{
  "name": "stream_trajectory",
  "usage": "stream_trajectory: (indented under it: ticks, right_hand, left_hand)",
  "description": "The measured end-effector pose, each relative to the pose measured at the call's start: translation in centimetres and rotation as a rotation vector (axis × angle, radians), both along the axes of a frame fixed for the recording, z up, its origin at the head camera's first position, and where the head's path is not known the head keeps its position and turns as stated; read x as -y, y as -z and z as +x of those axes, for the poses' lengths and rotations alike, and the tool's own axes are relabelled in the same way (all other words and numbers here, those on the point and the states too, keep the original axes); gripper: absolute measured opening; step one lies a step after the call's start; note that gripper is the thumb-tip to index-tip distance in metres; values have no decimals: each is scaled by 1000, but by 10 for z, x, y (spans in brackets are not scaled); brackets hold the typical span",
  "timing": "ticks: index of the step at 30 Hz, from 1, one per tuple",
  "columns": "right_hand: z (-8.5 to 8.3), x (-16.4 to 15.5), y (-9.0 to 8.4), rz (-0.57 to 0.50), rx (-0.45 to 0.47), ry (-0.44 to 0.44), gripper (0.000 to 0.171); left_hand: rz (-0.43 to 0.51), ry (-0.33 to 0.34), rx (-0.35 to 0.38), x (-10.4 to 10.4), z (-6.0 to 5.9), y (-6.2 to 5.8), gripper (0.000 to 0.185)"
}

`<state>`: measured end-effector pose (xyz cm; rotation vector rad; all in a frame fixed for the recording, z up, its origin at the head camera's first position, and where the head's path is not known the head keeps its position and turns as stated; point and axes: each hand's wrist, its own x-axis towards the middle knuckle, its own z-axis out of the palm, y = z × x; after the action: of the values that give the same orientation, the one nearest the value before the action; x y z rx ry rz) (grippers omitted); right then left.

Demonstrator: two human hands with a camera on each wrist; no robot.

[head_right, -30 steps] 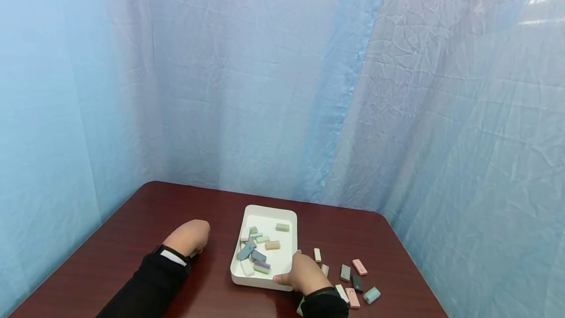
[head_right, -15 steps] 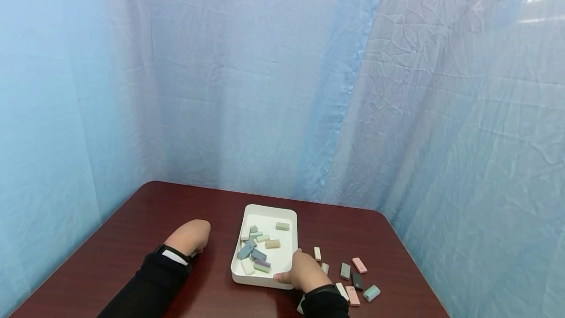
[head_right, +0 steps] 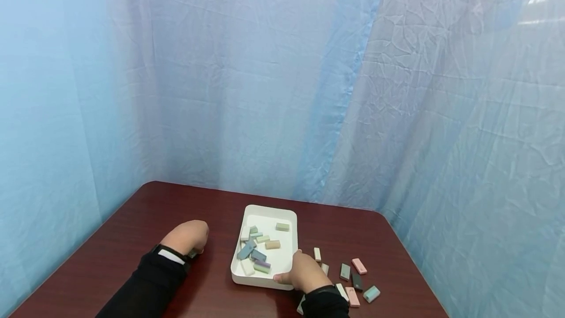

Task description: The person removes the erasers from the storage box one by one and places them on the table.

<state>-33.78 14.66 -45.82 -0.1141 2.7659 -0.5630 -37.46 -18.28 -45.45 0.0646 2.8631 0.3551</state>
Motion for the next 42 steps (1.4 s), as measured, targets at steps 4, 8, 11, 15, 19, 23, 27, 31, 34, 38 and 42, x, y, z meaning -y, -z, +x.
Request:
stream_trajectory:
  ticks: [4,8,11,15,19,23,27,31,34,38,42]
  right_hand:
    - [0,-1,-1,-2,-5,4,97]
    - [-1,-3,-2,4,-9,1,98]
    - [-1,-2,-3,2,-5,1,99]
    - [0,-2,-4,3,-4,-1,99]
    - [1,-3,-3,2,-9,-7,98]
    - [1,-3,-2,4,-15,-20,96]
    - [1,-3,-3,12,-26,-21,96]
    - [1,-1,-3,13,-35,-17,94]
    - [1,-1,-3,9,-34,-15,93]
    - [1,-1,-2,0,-37,-11,92]
    - [1,-1,-2,-3,-43,-9,94]
  left_hand:
    - [36,19,-100,0,3,-6,13]
    - [67,90,-240,-12,0,-13,9]
    - [71,165,-316,-28,-2,-19,10]
    - [76,275,-373,-54,0,-26,17]
    - [84,395,-408,-78,8,-25,19]
    - [74,510,-426,-98,14,-18,22]
    - [50,563,-415,-112,16,-6,28]
    - [30,581,-403,-118,16,6,32]
    - [-12,611,-416,-120,15,14,28]
    - [-84,636,-451,-121,14,19,22]
    - [-151,578,-451,-121,17,17,20]
